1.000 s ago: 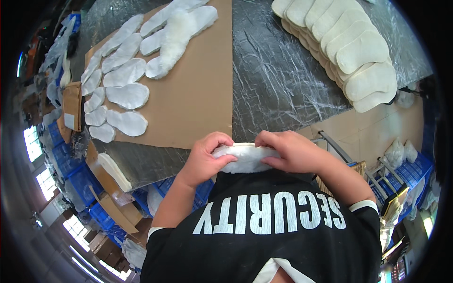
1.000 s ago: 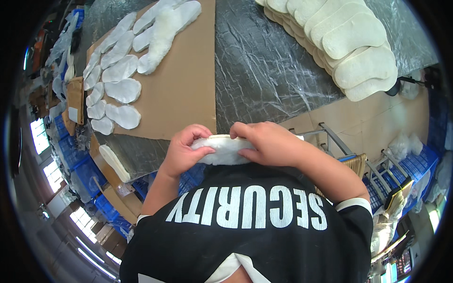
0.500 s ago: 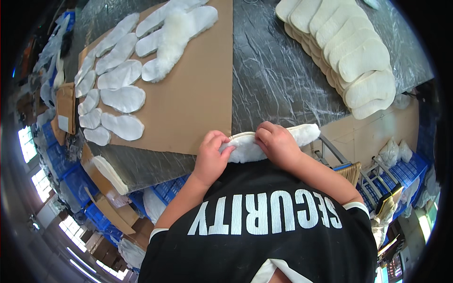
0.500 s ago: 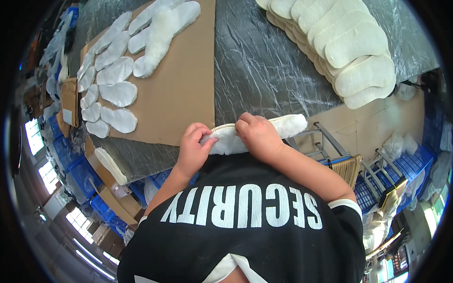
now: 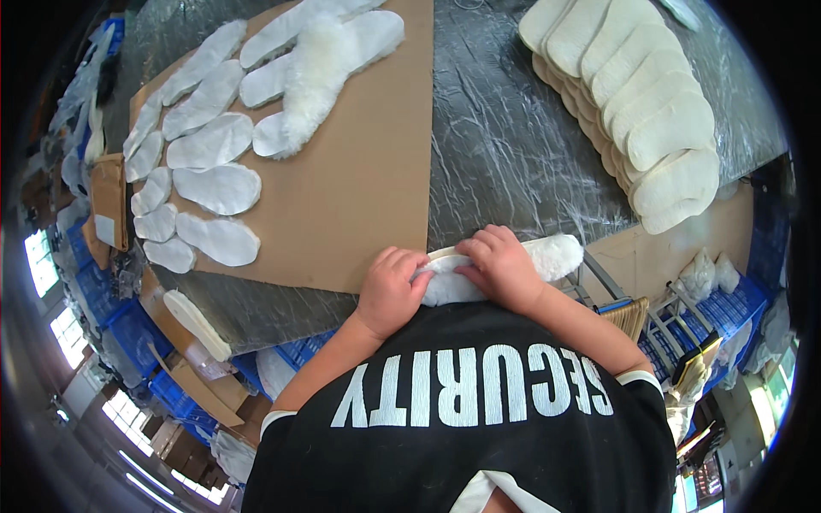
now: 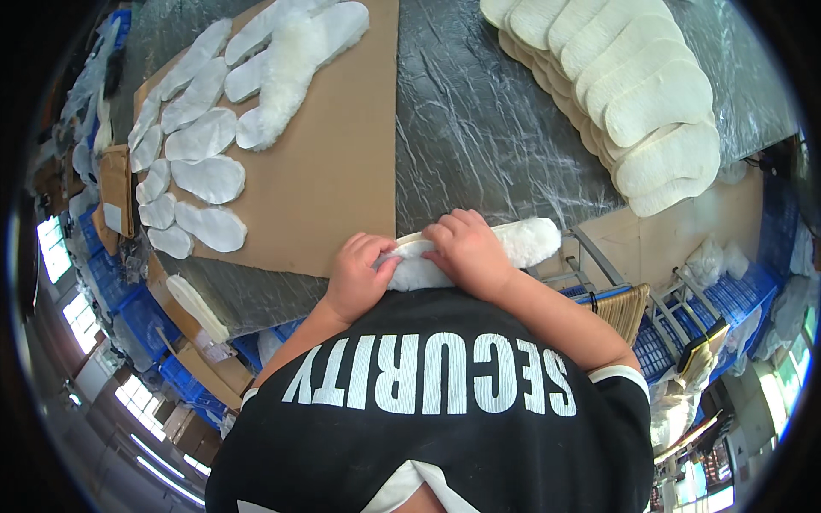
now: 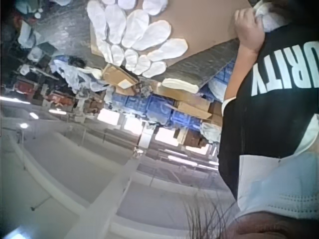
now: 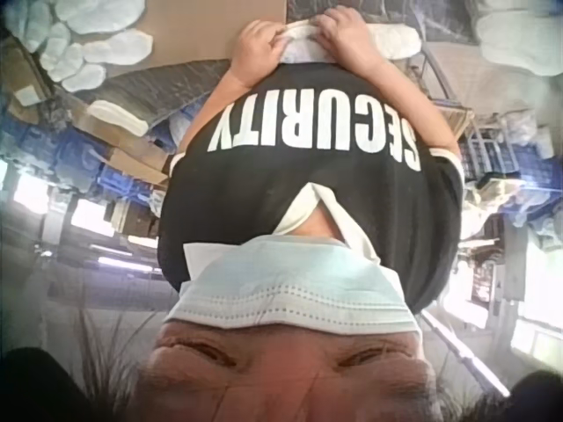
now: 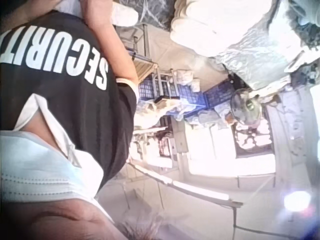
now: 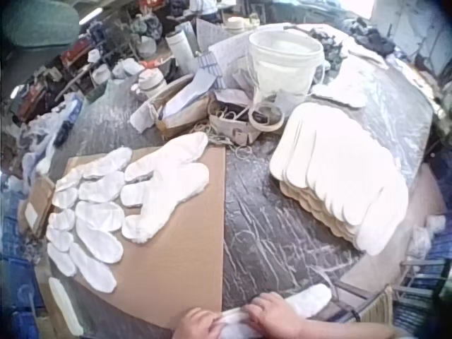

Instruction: Applying adhesive-backed fur lining to shoe insole components.

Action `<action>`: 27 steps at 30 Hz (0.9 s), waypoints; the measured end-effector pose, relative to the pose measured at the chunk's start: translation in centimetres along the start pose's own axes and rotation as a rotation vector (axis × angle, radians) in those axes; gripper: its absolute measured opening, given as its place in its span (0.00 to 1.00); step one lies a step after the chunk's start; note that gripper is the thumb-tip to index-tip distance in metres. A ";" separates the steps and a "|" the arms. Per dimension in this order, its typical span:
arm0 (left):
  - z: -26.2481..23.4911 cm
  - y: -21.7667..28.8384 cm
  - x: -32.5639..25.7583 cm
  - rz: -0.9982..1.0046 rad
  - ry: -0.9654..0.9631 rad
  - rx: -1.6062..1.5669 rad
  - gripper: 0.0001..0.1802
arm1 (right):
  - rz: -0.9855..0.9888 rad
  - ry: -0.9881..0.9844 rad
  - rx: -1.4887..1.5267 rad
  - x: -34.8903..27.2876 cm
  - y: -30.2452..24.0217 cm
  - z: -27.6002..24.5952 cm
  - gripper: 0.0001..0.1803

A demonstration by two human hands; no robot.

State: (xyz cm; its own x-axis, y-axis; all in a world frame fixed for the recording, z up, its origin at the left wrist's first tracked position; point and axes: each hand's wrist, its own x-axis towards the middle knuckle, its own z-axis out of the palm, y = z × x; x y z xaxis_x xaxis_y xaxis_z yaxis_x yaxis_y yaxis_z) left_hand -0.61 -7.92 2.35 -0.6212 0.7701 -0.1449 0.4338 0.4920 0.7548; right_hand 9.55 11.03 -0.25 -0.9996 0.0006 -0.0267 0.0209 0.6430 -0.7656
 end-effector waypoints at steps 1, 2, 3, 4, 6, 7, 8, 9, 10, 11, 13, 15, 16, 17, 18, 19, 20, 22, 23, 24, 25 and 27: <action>-0.1 0.0 0.1 -0.004 -0.002 -0.005 0.09 | 0.004 -0.006 0.001 0.2 -0.1 0.1 0.14; -0.2 -0.1 0.1 -0.024 -0.050 0.007 0.09 | 0.004 0.019 -0.008 0.4 -0.1 0.3 0.13; -0.2 -0.1 0.1 -0.044 -0.097 0.019 0.09 | 0.003 0.044 -0.018 0.6 -0.1 0.5 0.12; -0.2 0.0 0.1 -0.051 -0.100 0.015 0.09 | 0.007 0.038 -0.015 0.6 0.0 0.6 0.12; -0.3 0.4 0.3 -0.090 -0.046 -0.035 0.08 | -0.130 0.088 -0.002 0.7 0.2 0.8 0.09; -0.4 0.4 0.4 -0.096 -0.049 -0.039 0.08 | -0.126 0.081 0.002 0.7 0.2 0.8 0.09; -0.5 0.3 0.5 -0.045 -0.040 -0.027 0.08 | -0.152 0.088 -0.019 0.6 0.2 0.8 0.08; -0.5 0.3 0.5 0.007 -0.030 -0.015 0.07 | -0.178 0.096 -0.041 0.6 0.2 0.8 0.08; -0.5 0.2 0.5 0.002 -0.033 -0.018 0.07 | -0.175 0.091 -0.038 0.6 0.3 0.8 0.08; -0.5 0.1 0.5 -0.002 -0.048 -0.024 0.07 | -0.180 0.102 -0.046 0.7 0.3 0.8 0.08; -0.5 0.1 0.4 -0.009 -0.066 -0.034 0.08 | -0.181 0.110 -0.053 0.7 0.4 0.9 0.09; -0.3 0.0 0.4 -0.013 -0.054 -0.019 0.08 | -0.168 0.165 -0.033 0.8 0.4 1.1 0.14; -0.3 0.0 0.4 -0.015 -0.055 -0.021 0.08 | -0.167 0.163 -0.032 0.8 0.4 1.2 0.14; -0.3 0.0 0.5 -0.015 -0.039 -0.022 0.08 | -0.151 0.168 -0.018 0.8 0.5 1.2 0.15; -0.2 0.0 0.5 -0.015 -0.023 -0.022 0.09 | -0.136 0.175 -0.003 0.8 0.5 1.3 0.16; -0.1 -0.1 0.5 -0.016 -0.024 -0.025 0.09 | -0.134 0.173 -0.004 0.8 0.5 1.3 0.16; -0.1 -0.1 0.5 -0.006 -0.015 -0.022 0.08 | -0.120 0.174 -0.001 0.9 0.4 1.3 0.14; -0.1 -0.2 0.6 0.003 -0.007 -0.021 0.07 | -0.106 0.176 0.001 1.0 0.3 1.4 0.12; -0.1 -0.2 0.7 0.024 0.012 -0.017 0.08 | -0.093 0.185 -0.002 1.1 0.2 1.4 0.12; -0.2 -0.2 0.9 0.046 0.031 -0.014 0.10 | -0.080 0.195 -0.005 1.2 0.2 1.5 0.12; -0.2 -0.2 0.9 0.045 0.030 -0.014 0.10 | -0.079 0.195 -0.005 1.3 0.1 1.5 0.12; -0.3 -0.3 1.0 0.059 0.042 -0.039 0.09 | -0.082 0.207 -0.008 1.4 0.1 1.6 0.12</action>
State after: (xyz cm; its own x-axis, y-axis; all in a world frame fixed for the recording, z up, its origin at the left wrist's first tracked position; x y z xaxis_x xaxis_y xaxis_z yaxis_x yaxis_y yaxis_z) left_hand -1.55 -7.45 2.17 -0.6224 0.7792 -0.0735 0.4450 0.4295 0.7858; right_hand 8.18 9.88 -1.34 -0.9802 0.1048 0.1680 -0.0596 0.6531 -0.7549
